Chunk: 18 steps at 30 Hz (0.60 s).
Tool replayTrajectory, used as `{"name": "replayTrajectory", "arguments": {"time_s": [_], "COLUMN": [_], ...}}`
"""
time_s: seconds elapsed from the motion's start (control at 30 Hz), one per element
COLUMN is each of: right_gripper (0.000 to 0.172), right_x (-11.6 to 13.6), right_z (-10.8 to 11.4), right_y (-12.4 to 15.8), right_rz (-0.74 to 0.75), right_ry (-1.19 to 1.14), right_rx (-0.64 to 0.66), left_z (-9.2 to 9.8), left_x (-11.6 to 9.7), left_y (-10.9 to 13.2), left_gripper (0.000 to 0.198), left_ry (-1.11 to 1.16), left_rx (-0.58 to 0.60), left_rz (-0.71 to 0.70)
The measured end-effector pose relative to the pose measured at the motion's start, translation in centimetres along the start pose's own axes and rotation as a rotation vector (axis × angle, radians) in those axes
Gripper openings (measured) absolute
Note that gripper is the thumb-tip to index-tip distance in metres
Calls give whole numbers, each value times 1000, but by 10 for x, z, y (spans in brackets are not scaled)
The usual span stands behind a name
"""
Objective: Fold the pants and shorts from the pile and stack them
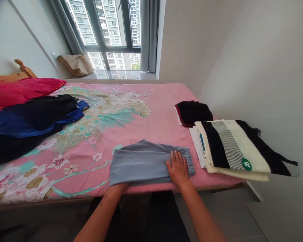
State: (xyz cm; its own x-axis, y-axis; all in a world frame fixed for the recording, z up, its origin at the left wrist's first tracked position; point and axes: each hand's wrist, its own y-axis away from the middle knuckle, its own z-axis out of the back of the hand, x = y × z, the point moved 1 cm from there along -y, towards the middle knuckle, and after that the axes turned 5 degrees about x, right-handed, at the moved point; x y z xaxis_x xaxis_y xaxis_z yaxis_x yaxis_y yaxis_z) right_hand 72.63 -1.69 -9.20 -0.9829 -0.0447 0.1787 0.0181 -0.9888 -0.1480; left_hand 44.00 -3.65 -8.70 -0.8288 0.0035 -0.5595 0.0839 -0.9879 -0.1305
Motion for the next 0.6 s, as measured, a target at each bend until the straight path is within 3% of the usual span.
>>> {"name": "replayTrajectory", "arguments": {"time_s": [0.13, 0.2, 0.27, 0.33, 0.43, 0.6], "right_gripper": [57, 54, 48, 44, 37, 28], "right_x": [-2, -5, -11, -16, -20, -17], "right_z": [9, 18, 29, 38, 49, 55], "right_y": [-2, -4, -4, -5, -8, -15], "right_rz": [-1, -17, -58, -111, -172, -222], "right_ry": [-63, -103, -115, -96, -55, -3], "right_rx": [-86, -130, -135, -108, -43, 43], "left_z": [25, 48, 73, 94, 109, 105], "left_x": [-12, -15, -15, -15, -12, -10], "left_y": [51, 74, 79, 62, 6, -84], "left_gripper": [19, 20, 19, 21, 29, 34], "left_ry": [-63, -59, -2, 23, -113, -346], "left_rx": [78, 131, 153, 93, 40, 287], "left_rz": [-95, -251, -375, -428, -390, -331]}}
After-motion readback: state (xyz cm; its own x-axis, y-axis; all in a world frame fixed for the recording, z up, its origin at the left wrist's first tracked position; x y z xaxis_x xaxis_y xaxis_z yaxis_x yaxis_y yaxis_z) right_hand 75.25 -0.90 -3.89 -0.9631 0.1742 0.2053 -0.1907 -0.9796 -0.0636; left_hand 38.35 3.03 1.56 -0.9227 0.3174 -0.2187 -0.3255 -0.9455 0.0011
